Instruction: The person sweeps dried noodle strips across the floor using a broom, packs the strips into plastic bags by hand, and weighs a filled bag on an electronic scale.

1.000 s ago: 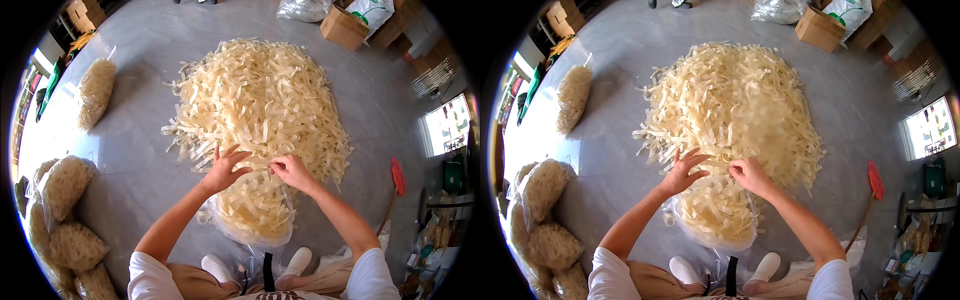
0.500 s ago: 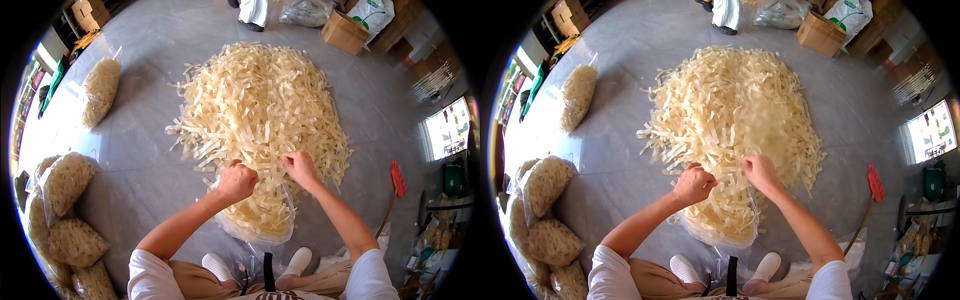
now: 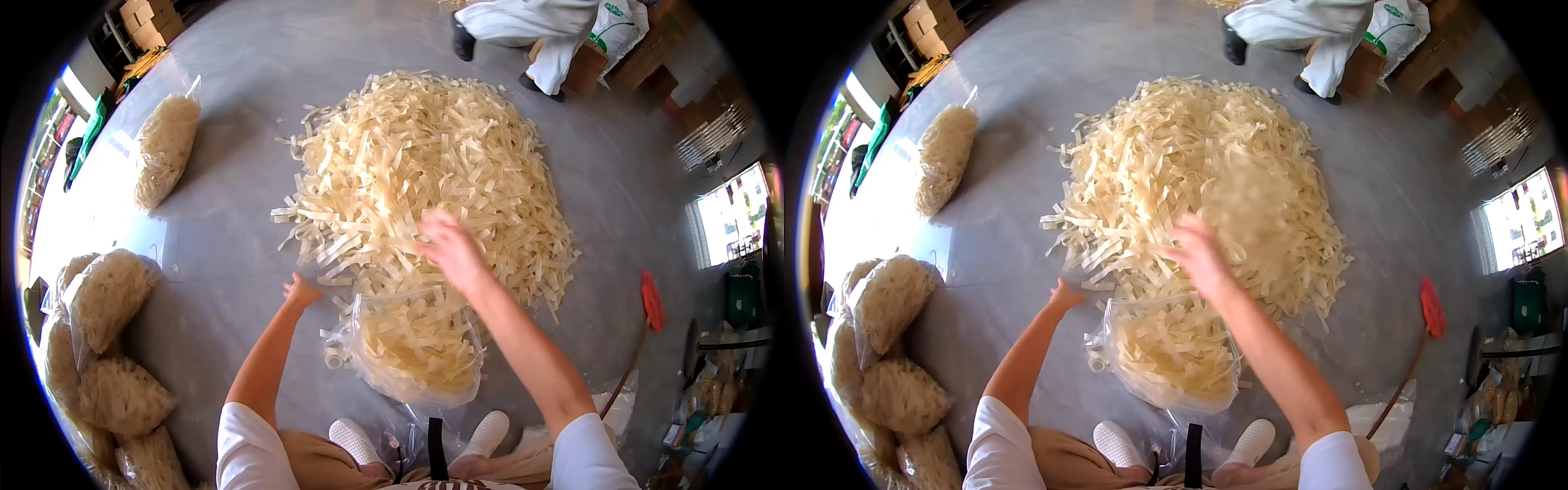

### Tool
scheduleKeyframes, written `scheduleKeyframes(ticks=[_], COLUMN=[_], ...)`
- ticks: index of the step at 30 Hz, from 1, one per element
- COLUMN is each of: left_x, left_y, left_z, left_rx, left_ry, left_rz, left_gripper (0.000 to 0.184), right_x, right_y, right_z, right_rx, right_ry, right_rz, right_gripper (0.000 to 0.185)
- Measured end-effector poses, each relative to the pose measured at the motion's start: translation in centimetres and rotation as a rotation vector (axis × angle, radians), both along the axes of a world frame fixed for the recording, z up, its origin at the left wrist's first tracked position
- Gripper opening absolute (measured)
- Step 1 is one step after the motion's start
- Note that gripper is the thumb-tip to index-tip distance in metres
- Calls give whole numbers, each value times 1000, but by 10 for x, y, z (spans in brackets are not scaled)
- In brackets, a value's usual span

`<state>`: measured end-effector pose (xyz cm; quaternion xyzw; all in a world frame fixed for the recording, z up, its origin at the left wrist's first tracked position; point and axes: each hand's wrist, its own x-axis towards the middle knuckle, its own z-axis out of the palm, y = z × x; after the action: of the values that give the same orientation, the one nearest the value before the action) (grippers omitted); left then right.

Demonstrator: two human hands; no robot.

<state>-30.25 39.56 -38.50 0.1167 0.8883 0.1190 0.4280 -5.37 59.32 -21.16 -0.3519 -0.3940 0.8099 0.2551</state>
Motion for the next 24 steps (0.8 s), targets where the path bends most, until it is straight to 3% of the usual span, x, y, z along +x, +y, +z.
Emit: scheduleKeyframes(ticks=[1, 2, 3, 6, 9, 10, 13, 14, 16, 17, 19, 21, 23, 24], left_x=[0, 1, 4, 22, 22, 17, 16, 16, 16, 16, 15, 15, 18, 17], left_y=[-7, -10, -11, 4, 12, 14, 16, 14, 21, 25, 22, 24, 25, 24], left_z=[-6, -4, 1, 31, 24, 9, -7, -6, -2, -4, -3, 4, 3, 3], left_rx=[-116, -160, -170, -187, -218, -217, -304, -316, -322, -319, -351, -341, -348, -347], left_ry=[-50, -60, -35, 80, 81, 31, 92, 80, 66, 63, 59, 20, 40, 28], left_rz=[-3, -25, -63, -184, -160, -102, -71, -65, -37, -35, -34, -17, -13, -27], left_gripper=[118, 121, 125, 135, 146, 158, 162, 162, 163, 163, 163, 161, 162, 162], right_x=[-40, -63, -84, -118, -135, -126, -114, -117, -128, -133, -148, -162, -170, -169], right_y=[-29, -59, -80, -77, -31, -5, 76, 106, 154, 172, 197, 199, 181, 175], right_z=[34, 73, 88, 104, 31, 7, -52, -75, -88, -91, -106, -116, -97, -101], right_rx=[67, 559, 835, 833, 1064, 1142, 1140, 1156, 1174, 1178, 924, 928, 1254, 1296], right_ry=[230, 299, 310, 262, -178, -280, -722, -851, -984, -985, -825, -778, -966, -947], right_rz=[460, 804, 844, 814, 495, 508, 445, 368, 353, 356, 417, 427, 833, 868], right_gripper=[84, 89, 88, 83, 78, 83, 94, 105, 118, 118, 125, 126, 124, 121])
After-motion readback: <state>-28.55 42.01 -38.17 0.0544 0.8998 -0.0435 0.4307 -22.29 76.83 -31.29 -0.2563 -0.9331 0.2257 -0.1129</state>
